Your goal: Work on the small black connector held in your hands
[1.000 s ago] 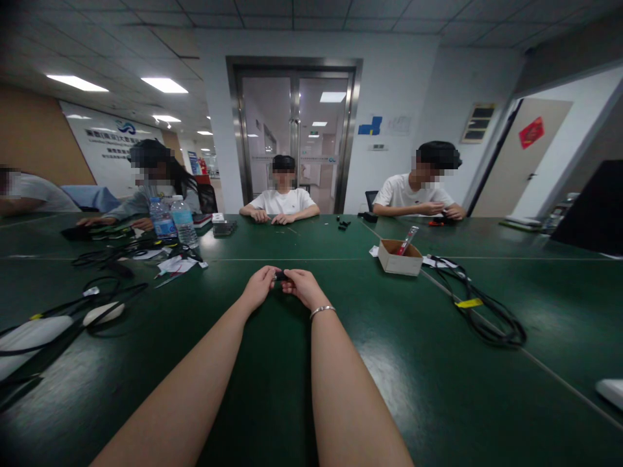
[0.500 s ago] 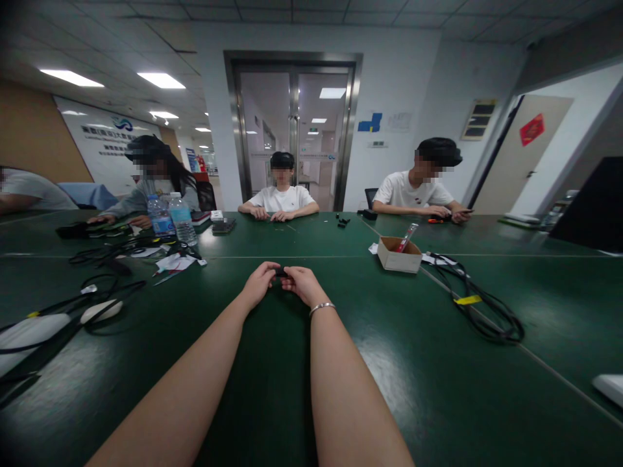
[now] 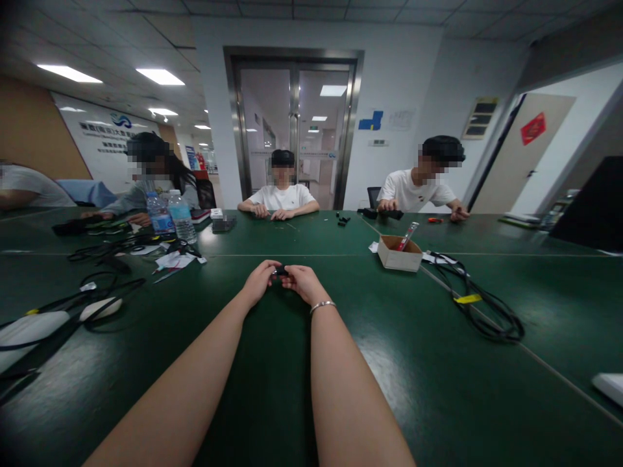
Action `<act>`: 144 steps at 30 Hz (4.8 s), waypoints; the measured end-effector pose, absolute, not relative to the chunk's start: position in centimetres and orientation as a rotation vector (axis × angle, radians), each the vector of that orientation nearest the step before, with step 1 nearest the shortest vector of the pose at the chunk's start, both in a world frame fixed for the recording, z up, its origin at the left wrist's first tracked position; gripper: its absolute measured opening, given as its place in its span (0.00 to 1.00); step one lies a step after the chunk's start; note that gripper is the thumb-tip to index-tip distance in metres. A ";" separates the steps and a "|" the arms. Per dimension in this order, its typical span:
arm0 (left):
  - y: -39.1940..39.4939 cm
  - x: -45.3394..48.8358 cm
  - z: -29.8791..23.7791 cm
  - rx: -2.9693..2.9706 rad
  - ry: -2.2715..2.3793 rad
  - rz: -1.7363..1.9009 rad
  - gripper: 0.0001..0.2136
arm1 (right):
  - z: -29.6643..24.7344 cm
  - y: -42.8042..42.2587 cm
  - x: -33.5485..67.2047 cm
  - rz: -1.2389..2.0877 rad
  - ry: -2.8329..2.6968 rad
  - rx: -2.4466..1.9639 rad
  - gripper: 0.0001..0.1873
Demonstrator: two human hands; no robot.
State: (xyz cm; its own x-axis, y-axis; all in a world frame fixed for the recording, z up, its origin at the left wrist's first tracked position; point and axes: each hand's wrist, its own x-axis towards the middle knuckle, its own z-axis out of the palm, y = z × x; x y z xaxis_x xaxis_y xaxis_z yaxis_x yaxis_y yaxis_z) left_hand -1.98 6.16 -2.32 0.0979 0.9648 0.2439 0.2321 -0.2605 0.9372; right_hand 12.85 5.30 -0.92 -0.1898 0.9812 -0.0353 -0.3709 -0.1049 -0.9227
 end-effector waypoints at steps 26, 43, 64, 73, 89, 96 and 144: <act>6.7 -2.0 -2.7 1.642 1.185 1.175 0.13 | -0.4 4.9 12.8 1.555 -0.947 -0.879 0.07; 6.8 -2.0 -2.7 1.646 1.130 1.186 0.13 | -0.2 4.8 12.8 1.556 -0.913 -0.869 0.08; 6.0 -1.9 -2.0 1.650 1.179 1.178 0.13 | -0.2 4.8 12.7 1.547 -0.907 -0.887 0.05; 5.9 -1.9 -2.0 1.658 1.186 1.171 0.13 | -0.2 4.8 12.7 1.551 -0.900 -0.893 0.06; 6.2 -2.0 -2.3 1.649 1.155 1.160 0.14 | -0.4 4.9 12.8 1.543 -0.900 -0.888 0.05; 6.3 -2.0 -2.4 1.673 1.151 1.164 0.13 | -0.4 4.9 12.8 1.552 -0.895 -0.893 0.05; 6.3 -2.1 -2.4 1.720 1.178 1.209 0.11 | -0.6 5.3 12.9 1.562 -0.887 -0.905 0.07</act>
